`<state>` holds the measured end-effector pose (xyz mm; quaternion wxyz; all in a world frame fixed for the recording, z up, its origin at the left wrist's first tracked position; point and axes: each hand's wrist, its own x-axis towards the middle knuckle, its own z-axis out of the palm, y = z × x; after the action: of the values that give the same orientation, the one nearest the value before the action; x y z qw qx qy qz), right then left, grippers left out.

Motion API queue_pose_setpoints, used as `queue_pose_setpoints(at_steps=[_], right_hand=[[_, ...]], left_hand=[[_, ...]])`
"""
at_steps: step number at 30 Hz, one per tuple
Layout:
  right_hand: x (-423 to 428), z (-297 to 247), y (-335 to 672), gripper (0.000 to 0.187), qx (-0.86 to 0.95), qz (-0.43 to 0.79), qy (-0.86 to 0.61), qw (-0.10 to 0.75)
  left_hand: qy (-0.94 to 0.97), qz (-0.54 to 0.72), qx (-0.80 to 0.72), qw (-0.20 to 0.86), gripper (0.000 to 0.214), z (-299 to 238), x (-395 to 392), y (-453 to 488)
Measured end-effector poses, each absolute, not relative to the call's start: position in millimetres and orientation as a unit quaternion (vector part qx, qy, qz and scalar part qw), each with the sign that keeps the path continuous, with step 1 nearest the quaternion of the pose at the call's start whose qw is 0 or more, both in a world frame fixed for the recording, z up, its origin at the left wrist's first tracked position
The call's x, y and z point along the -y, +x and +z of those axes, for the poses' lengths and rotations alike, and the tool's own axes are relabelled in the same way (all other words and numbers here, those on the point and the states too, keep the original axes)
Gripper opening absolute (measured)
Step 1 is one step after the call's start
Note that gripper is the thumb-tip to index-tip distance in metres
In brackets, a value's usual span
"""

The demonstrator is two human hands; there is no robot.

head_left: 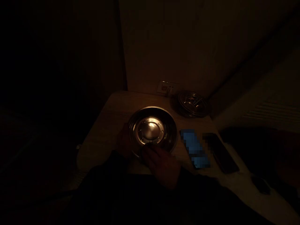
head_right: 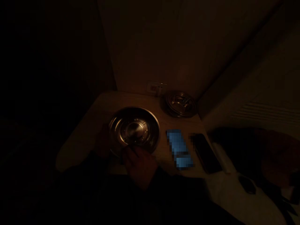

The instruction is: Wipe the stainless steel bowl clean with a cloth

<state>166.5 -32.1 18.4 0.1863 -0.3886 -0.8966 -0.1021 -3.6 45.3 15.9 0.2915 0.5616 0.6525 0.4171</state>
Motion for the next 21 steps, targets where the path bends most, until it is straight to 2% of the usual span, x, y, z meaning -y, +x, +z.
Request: queue_pose_setpoints(at_steps=[5,10,12,16,21], right_hand=[[31.6,25.7,197.1,0.032,0.921,-0.104,-0.348,0.144],[31.0,1.4,139.4,0.032,0.866,-0.105,-0.431,0.231],[30.1,-1.0,131.3,0.033,0.853,-0.089,-0.456,0.236],[31.1,12.6,165.7,0.036,0.896,-0.073,-0.4,0.177],[31.7,22.0,201.7,0.034,0.918,-0.11,-0.352,0.147]], left_hand=[[0.558,0.415,-0.659,0.287,0.016,25.9,-42.0,3.7],[0.555,0.365,-0.714,0.221,0.015,18.6,-44.1,0.2],[0.559,0.356,-0.717,0.217,0.017,15.3,-46.0,-2.9],[0.555,0.412,-0.664,0.285,0.018,16.9,-48.0,-2.5],[0.519,0.482,-0.605,0.362,0.045,9.2,-51.4,-1.0]])
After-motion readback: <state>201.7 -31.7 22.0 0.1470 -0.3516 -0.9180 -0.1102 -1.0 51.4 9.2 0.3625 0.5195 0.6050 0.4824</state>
